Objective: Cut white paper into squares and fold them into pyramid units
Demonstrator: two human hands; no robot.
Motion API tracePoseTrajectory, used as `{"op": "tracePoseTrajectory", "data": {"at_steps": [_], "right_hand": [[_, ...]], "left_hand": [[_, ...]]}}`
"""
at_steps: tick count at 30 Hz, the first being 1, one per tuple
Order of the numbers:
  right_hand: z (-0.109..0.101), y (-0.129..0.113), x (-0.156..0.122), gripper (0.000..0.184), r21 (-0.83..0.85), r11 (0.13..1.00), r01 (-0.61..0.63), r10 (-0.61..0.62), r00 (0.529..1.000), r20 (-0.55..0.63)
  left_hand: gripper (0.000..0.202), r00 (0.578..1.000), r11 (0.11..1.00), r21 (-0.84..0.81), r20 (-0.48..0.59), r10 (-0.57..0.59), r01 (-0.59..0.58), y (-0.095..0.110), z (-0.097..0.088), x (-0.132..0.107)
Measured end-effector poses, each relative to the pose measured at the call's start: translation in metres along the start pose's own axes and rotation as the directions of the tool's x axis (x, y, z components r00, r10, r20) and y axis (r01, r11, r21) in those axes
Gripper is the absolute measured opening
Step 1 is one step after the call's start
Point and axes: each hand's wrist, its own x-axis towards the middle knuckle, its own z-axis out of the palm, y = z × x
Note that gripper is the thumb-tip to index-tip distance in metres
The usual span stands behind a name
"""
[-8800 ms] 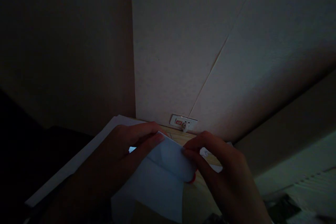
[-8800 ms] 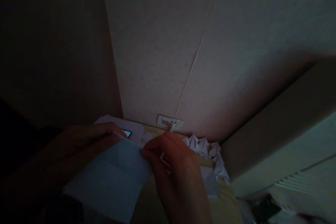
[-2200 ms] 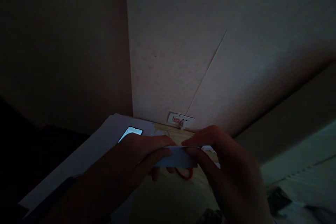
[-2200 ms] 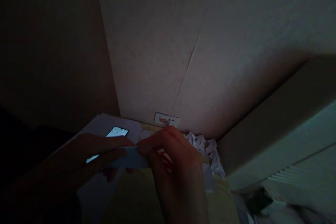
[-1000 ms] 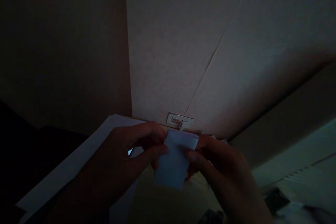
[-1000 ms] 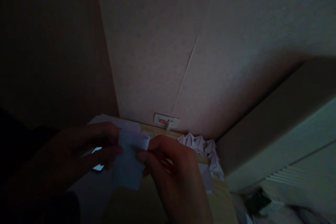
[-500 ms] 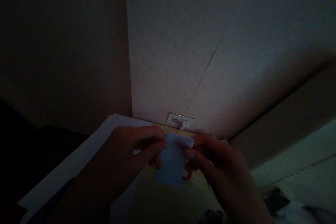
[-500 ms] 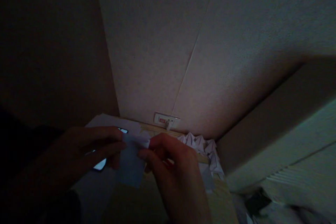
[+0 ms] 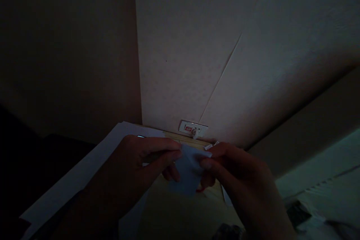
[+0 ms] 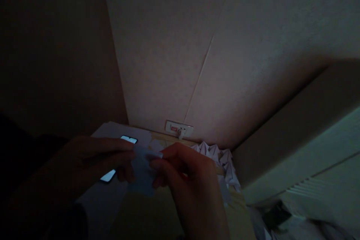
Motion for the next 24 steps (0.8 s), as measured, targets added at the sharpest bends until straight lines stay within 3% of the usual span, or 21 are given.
{"op": "tracePoseTrajectory", "data": {"at_steps": [14, 19, 24], "right_hand": [[0.0031, -0.0049, -0.0032, 0.019, -0.116, 0.992, 0.059, -0.066, 0.996, -0.057], [0.0013, -0.0061, -0.0019, 0.024, -0.243, 0.956, 0.162, -0.163, 0.987, 0.017], [0.0004, -0.0069, -0.0038, 0.023, -0.287, 0.940, 0.184, -0.185, 0.982, 0.023]], "left_hand": [[0.027, 0.999, 0.999, -0.040, -0.016, -0.032, 0.031, -0.0001, 0.0024, -0.0015], [0.028, 0.999, 1.000, -0.015, -0.033, -0.018, 0.018, 0.0016, 0.0020, -0.0025], [0.029, 0.999, 0.998, 0.049, -0.037, -0.029, 0.031, 0.0032, 0.0005, 0.0000]]}}
